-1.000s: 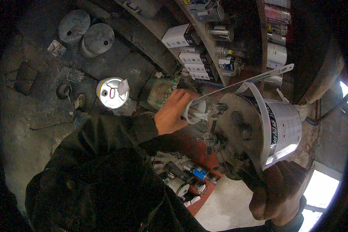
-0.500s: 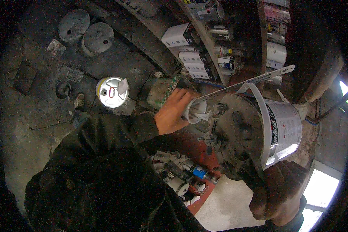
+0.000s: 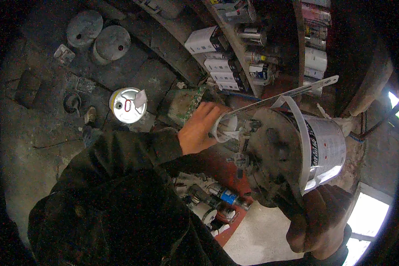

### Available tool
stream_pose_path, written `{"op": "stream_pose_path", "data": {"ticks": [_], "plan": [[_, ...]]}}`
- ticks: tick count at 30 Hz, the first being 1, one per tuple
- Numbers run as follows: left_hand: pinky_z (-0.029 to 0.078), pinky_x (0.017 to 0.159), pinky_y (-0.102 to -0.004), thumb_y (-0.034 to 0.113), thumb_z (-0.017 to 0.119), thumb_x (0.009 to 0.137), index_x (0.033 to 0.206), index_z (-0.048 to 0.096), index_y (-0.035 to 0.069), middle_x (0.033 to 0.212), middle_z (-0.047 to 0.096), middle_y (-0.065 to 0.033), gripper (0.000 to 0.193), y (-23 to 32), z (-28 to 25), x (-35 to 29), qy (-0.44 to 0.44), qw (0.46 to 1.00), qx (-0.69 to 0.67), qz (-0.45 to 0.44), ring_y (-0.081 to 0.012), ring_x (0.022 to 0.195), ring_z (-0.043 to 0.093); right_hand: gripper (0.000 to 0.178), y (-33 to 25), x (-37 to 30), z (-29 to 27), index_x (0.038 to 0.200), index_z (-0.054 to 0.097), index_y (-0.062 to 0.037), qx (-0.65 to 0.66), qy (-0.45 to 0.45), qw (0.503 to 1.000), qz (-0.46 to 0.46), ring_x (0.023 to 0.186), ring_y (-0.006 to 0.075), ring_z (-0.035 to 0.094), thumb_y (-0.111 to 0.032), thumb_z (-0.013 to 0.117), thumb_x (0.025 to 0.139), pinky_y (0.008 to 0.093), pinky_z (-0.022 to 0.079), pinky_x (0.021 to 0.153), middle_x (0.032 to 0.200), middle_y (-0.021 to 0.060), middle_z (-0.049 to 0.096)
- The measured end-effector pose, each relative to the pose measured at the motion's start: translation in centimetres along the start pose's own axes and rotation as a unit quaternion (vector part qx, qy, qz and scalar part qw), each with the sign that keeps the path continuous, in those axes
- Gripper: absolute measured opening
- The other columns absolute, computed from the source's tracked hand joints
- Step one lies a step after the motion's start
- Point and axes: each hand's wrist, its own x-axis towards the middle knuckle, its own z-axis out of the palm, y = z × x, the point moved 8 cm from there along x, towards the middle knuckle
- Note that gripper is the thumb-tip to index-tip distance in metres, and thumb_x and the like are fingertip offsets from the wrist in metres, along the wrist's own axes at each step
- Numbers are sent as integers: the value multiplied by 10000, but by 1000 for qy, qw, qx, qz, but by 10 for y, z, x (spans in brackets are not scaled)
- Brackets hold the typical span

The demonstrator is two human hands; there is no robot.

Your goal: The person pours a gray liquid from a bucket into a small plastic cup using a stick, then adds a small amount of liquid from a red-capped bottle and stirs the mixture. They continue to add more liquid from a metal can and stir repeatedly, occasionally scraping the sides of the cup.

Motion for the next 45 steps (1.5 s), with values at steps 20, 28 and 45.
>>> {"op": "stream_pose_path", "data": {"ticks": [20,28,45], "plan": [[416,1002,-499,21,807,632,1391,479,36,1267,506,-188,827,2,0,-3,13,1000,-5,16,-422,1178,475,385,2,-6,0,754,598,-45,41,-62,996,42,598,365,512,-365,460,920,447,375,639,666,178,545],[421,991,-512,24,820,625,1382,473,31,1277,494,-191,833,-1,5,-5,7,1000,-5,13,-434,1182,473,244,-5,-3,-1,687,540,-56,22,-14,1000,7,527,351,452,-243,531,843,460,339,574,617,139,477],[418,1040,-498,31,835,664,1425,467,46,1306,513,-191,845,0,5,-7,-2,1000,1,3,-439,1197,469,329,3,-13,2,724,559,-56,13,-27,999,37,617,357,491,-327,479,893,440,378,686,645,161,503]]}}
